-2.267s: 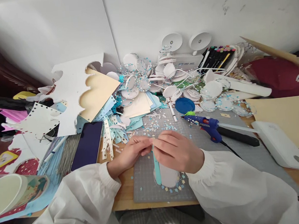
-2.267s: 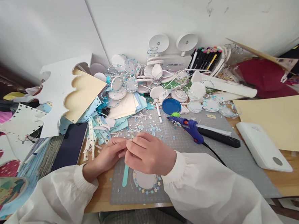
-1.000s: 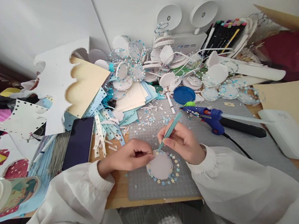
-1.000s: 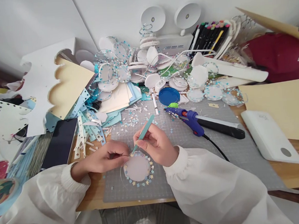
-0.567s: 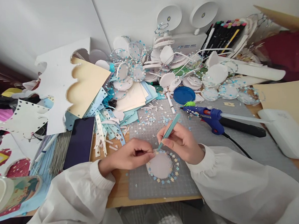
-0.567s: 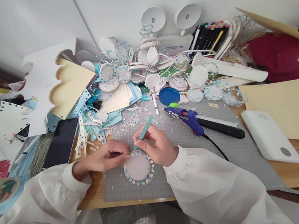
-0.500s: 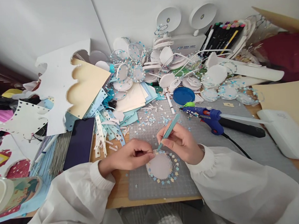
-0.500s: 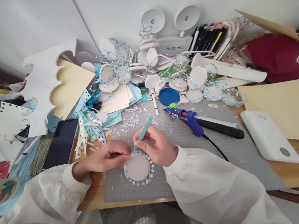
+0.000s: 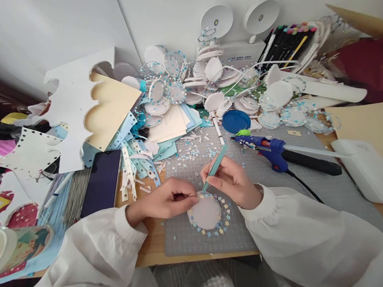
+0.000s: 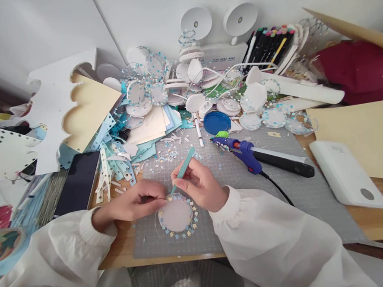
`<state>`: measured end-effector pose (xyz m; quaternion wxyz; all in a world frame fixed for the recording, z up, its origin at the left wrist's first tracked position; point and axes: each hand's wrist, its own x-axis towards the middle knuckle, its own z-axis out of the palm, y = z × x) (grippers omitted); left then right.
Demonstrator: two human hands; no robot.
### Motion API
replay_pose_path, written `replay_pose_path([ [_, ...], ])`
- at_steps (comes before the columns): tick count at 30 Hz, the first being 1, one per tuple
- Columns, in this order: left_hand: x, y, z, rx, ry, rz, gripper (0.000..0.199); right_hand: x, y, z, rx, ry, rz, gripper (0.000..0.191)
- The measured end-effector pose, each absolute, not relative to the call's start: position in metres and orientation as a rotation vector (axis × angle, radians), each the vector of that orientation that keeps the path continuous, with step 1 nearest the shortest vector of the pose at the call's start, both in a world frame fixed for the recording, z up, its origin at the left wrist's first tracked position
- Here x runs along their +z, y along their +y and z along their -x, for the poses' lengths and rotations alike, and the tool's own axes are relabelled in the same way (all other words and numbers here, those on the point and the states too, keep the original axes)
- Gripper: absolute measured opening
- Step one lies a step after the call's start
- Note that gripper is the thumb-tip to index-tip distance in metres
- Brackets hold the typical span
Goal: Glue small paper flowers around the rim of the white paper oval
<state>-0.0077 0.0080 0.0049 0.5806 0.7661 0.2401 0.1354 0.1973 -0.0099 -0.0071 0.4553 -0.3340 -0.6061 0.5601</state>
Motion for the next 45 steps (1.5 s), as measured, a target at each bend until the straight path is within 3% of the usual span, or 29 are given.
replay_pose_path([
  [16, 0.004, 0.007, 0.01, 0.311, 0.57, -1.785, 0.035, -0.008, -0.01, -0.196, 1.434, -1.475, 0.858, 0.021],
  [26, 0.003, 0.008, 0.009, 0.327, 0.534, -1.79, 0.035, -0.013, 0.001, -0.197, 1.061, -1.241, 1.088, 0.024],
  [38, -0.002, 0.007, 0.007, 0.461, 0.468, -1.954, 0.043, -0.02, -0.006, -0.199, 0.699, -1.8, 1.111, 0.014],
  [45, 0.0, 0.006, 0.008, 0.539, 0.66, -1.813, 0.049, -0.013, 0.0, -0.2, 0.974, -1.393, 1.101, 0.02],
])
